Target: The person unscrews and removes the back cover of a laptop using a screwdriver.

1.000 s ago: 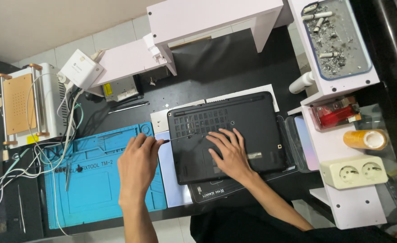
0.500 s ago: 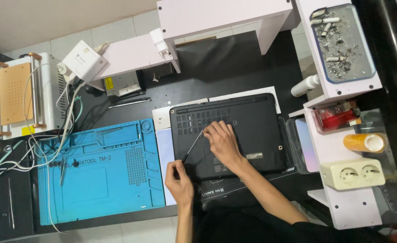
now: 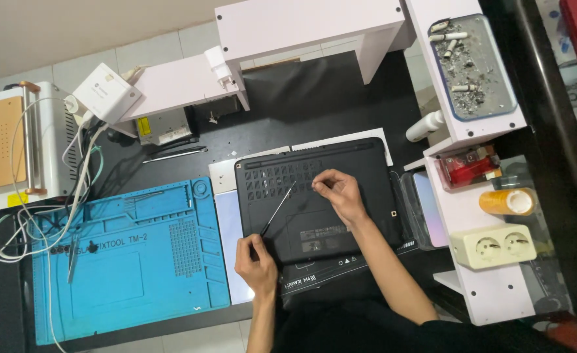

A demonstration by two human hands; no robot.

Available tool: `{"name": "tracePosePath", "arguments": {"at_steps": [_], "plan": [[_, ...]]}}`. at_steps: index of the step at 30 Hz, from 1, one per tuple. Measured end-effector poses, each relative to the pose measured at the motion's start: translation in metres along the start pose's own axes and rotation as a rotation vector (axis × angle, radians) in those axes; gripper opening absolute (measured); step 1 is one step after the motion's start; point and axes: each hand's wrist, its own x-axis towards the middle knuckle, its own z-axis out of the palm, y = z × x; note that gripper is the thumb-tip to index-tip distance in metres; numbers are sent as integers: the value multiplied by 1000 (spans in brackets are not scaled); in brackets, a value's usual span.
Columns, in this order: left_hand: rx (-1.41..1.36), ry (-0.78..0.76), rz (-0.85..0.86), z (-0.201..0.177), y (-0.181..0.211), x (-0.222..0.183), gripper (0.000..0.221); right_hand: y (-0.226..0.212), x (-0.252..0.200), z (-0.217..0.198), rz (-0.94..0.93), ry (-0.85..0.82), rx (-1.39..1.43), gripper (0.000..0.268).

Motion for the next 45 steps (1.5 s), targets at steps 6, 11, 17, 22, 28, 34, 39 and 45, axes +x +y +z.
{"name": "tracePosePath", "arguments": {"at_steps": [6,11,17,22,28,34,39,45], "plan": [[38,-6,150,2,-10,-4,16,-4,1,-4,-16,-59,186,15],[35,-30,145,1,-8,-4,17,-3,1,-4,14,-52,147,19],[41,-35,191,2,-7,-2,17,-7,0,0,15,-62,76,20],[49,-53,129,2,-6,-1,18,-8,0,0,25,-65,36,20],[56,-31,159,3,-6,-1,18,-8,0,2,54,-51,31,20],[59,-24,192,2,-6,-1,18,-15,-2,9,69,-58,-22,18],[41,-23,155,1,-3,-1,17,-18,-1,13,35,-42,-100,11],[14,-7,89,2,-8,-2,14,-25,35,32,18,-26,-290,13]]}}
